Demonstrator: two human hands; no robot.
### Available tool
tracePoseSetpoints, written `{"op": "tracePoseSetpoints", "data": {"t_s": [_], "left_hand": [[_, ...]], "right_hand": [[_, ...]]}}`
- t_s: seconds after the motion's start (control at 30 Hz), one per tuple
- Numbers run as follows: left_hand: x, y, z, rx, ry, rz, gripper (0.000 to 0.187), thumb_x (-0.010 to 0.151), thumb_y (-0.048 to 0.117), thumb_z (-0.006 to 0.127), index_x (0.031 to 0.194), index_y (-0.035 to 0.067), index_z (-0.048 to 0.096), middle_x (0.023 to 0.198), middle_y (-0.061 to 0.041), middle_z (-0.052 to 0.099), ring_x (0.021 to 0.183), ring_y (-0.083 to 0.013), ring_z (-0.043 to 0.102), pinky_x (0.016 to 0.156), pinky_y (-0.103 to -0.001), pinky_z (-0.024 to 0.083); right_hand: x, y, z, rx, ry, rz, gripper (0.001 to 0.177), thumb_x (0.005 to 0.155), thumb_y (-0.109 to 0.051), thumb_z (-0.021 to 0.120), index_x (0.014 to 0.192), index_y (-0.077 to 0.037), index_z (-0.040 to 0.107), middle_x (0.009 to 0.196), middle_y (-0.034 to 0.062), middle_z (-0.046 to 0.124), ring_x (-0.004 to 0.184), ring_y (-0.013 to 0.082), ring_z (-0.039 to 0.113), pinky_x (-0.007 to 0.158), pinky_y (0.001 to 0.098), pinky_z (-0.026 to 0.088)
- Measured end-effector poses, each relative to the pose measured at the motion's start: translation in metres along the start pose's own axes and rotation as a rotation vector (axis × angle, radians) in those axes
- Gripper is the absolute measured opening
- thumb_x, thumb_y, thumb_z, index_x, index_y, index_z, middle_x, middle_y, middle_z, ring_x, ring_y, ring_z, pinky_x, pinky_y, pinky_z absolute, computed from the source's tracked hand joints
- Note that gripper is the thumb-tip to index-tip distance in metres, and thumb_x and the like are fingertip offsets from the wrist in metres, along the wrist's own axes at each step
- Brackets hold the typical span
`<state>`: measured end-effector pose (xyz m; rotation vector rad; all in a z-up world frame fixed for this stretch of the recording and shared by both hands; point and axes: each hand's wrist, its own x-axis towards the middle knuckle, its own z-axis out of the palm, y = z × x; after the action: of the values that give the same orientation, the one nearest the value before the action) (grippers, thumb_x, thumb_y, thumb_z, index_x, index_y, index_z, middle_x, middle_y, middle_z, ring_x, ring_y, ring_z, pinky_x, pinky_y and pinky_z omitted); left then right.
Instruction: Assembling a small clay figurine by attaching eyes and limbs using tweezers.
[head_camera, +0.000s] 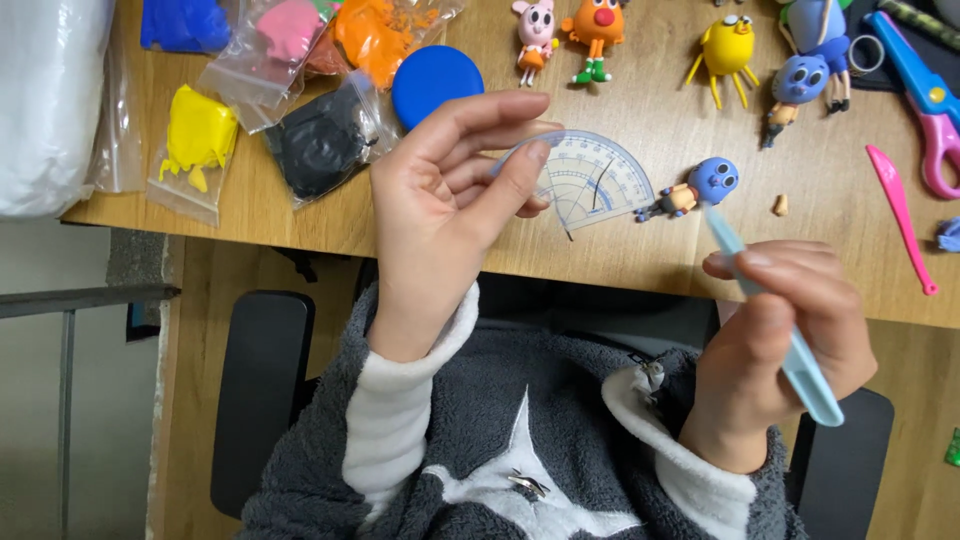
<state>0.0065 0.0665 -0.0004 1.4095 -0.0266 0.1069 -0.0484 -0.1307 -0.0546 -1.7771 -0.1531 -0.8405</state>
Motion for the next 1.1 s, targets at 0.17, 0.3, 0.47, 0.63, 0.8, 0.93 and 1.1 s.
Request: {"op": "tracePoseSetpoints", "data": {"t_s": [0.17, 0.3, 0.47, 0.63, 0.8, 0.93, 1.1], "left_hand": [[0.001, 0.001, 0.002, -0.013, 0.006, -0.034, 0.023, 0.091, 0.009, 0.065, 0.112, 0.002, 0.062, 0.105, -0.014, 0.071, 0.07, -0.0152, 0.07, 0.066, -0.023, 0.063], [0.003, -0.006, 0.01, -0.112, -0.038, 0.01, 0.023, 0.091, -0.001, 0.067, 0.113, 0.0, 0.061, 0.111, -0.018, 0.068, 0.073, -0.0213, 0.073, 0.065, -0.024, 0.065], [0.012, -0.011, 0.031, -0.089, -0.055, -0.055, 0.022, 0.09, 0.01, 0.067, 0.111, 0.004, 0.062, 0.106, -0.012, 0.069, 0.071, -0.0208, 0.075, 0.066, -0.022, 0.062], [0.019, -0.018, 0.029, -0.039, -0.091, 0.021, 0.025, 0.092, 0.01, 0.065, 0.114, 0.001, 0.059, 0.112, -0.017, 0.068, 0.074, -0.0209, 0.076, 0.066, -0.022, 0.064], [0.018, -0.02, 0.027, -0.008, -0.048, 0.036, 0.023, 0.092, 0.011, 0.064, 0.112, 0.002, 0.059, 0.111, -0.017, 0.068, 0.072, -0.0211, 0.075, 0.066, -0.022, 0.063], [0.003, -0.014, 0.024, -0.029, -0.044, 0.02, 0.022, 0.093, 0.011, 0.065, 0.112, 0.002, 0.059, 0.109, -0.015, 0.066, 0.073, -0.0221, 0.075, 0.067, -0.023, 0.062], [-0.005, -0.011, 0.016, 0.045, -0.018, 0.031, 0.018, 0.093, 0.001, 0.064, 0.11, -0.001, 0.058, 0.107, -0.017, 0.066, 0.073, -0.0223, 0.075, 0.064, -0.023, 0.064]], "right_hand": [[0.002, 0.004, -0.004, 0.077, 0.116, 0.038, 0.043, 0.11, -0.044, 0.044, 0.104, -0.001, 0.05, 0.071, 0.0183, 0.049, 0.06, 0.0272, 0.052, 0.067, 0.037, 0.051], [-0.004, 0.023, -0.015, 0.194, 0.289, -0.15, 0.042, 0.105, -0.045, 0.046, 0.098, -0.004, 0.046, 0.059, 0.0214, 0.042, 0.053, 0.0316, 0.045, 0.06, 0.0429, 0.045], [-0.005, 0.005, -0.029, 0.009, 0.49, -0.107, 0.037, 0.107, -0.035, 0.042, 0.093, -0.001, 0.044, 0.058, 0.0187, 0.034, 0.055, 0.0299, 0.037, 0.061, 0.0437, 0.041], [-0.01, -0.008, -0.044, 0.003, 0.404, -0.04, 0.033, 0.109, -0.033, 0.04, 0.095, -0.004, 0.043, 0.06, 0.0144, 0.034, 0.054, 0.0264, 0.04, 0.062, 0.0386, 0.043], [-0.011, -0.013, -0.045, 0.035, 0.334, 0.013, 0.033, 0.11, -0.034, 0.04, 0.094, -0.005, 0.041, 0.058, 0.0156, 0.035, 0.056, 0.0264, 0.04, 0.063, 0.0375, 0.043], [-0.006, 0.01, -0.033, 0.125, 0.33, -0.031, 0.038, 0.106, -0.037, 0.044, 0.092, -0.002, 0.046, 0.063, 0.018, 0.043, 0.057, 0.0302, 0.051, 0.056, 0.0385, 0.045], [0.009, -0.006, -0.004, 0.226, 0.295, 0.129, 0.032, 0.103, -0.034, 0.049, 0.087, -0.006, 0.05, 0.052, 0.0101, 0.038, 0.049, 0.0213, 0.045, 0.059, 0.0333, 0.047]]}}
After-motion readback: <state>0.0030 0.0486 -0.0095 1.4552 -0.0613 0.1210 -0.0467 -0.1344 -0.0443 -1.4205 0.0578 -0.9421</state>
